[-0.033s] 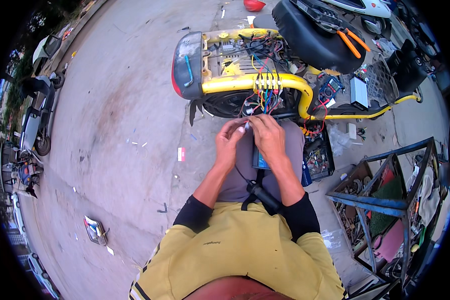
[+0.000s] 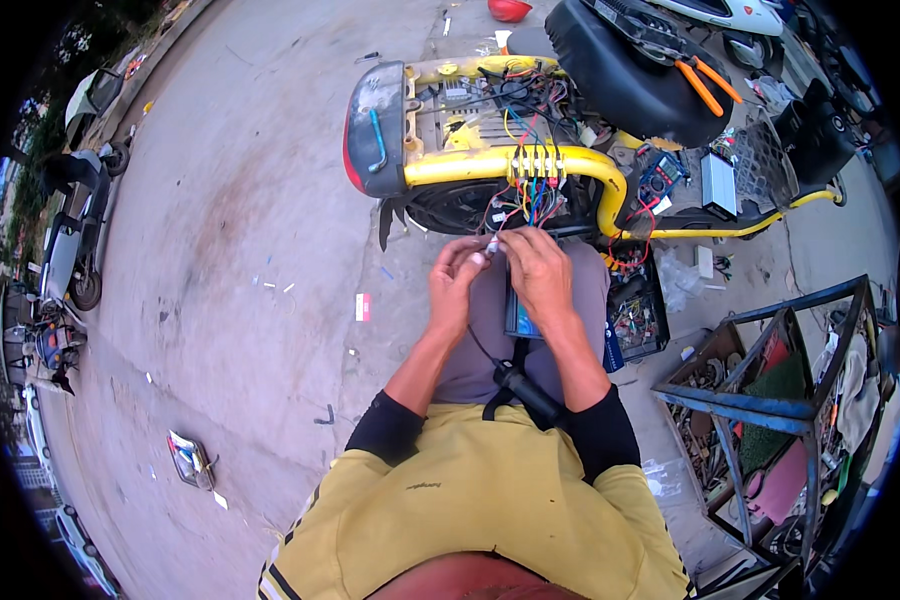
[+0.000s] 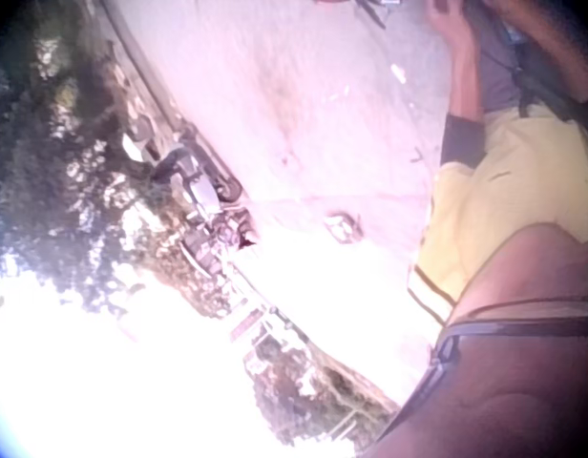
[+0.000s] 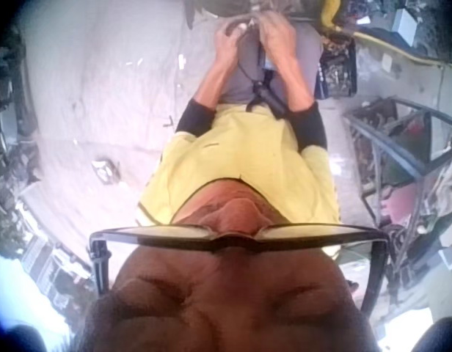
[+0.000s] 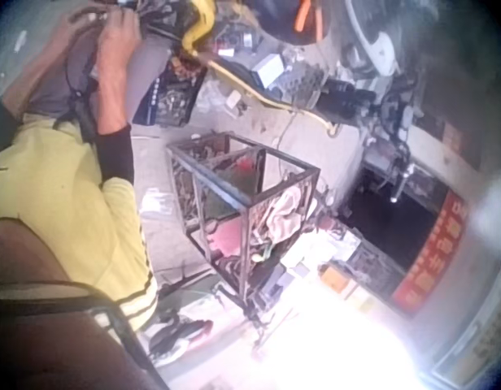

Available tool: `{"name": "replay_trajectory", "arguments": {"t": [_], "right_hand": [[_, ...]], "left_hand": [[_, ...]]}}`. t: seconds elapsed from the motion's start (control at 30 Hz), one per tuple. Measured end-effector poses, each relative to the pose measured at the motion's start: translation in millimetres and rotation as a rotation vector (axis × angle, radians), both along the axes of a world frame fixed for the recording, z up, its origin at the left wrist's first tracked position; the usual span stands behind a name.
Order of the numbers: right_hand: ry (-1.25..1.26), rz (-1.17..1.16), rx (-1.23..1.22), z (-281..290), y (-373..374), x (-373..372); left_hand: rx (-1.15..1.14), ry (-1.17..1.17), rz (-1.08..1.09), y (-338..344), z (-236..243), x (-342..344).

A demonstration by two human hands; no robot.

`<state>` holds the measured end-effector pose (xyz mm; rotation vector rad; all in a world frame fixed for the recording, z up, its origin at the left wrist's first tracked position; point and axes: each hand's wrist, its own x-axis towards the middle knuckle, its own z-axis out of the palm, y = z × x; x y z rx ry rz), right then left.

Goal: The person works on the exposed wiring of a yellow scooter, using a multimeter to test connections and manipulating wires with both hands. The person repeatedly probes and adjusts the wiring harness near the scooter's seat area.

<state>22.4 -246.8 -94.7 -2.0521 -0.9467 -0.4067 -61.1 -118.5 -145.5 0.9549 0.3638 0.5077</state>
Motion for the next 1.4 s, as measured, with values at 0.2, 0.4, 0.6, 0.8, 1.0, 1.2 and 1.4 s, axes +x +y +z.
{"name": "replay_trajectory", "arguments": {"t": [0.2,0.4,0.6,0.8,1.0,1.2,1.4], "right_hand": [[0.069,-0.003,0.07,8,4,2],[0.162,-0.061,0.088,16,7,-2],[0.089,-0.029,0.017,10,4,-3],[-0.002,0.018,0.011,7,3,-5],[-0.014,0.064,0.03,6,0,-7],[0.048,0.067,0.107,4,-4,-4],[0.147,0.046,0.156,6,-3,-5]], "left_hand": [[0.033,0.189,0.089,18,-11,1],[0.076,0.221,0.07,34,-13,22],[0.312,0.22,-0.03,57,2,59],[0.76,0.253,-0.114,72,10,65],[1.282,0.142,0.202,73,18,49],[0.682,0.269,-0.076,54,40,18],[0.461,0.186,-0.14,40,24,-4]]}}
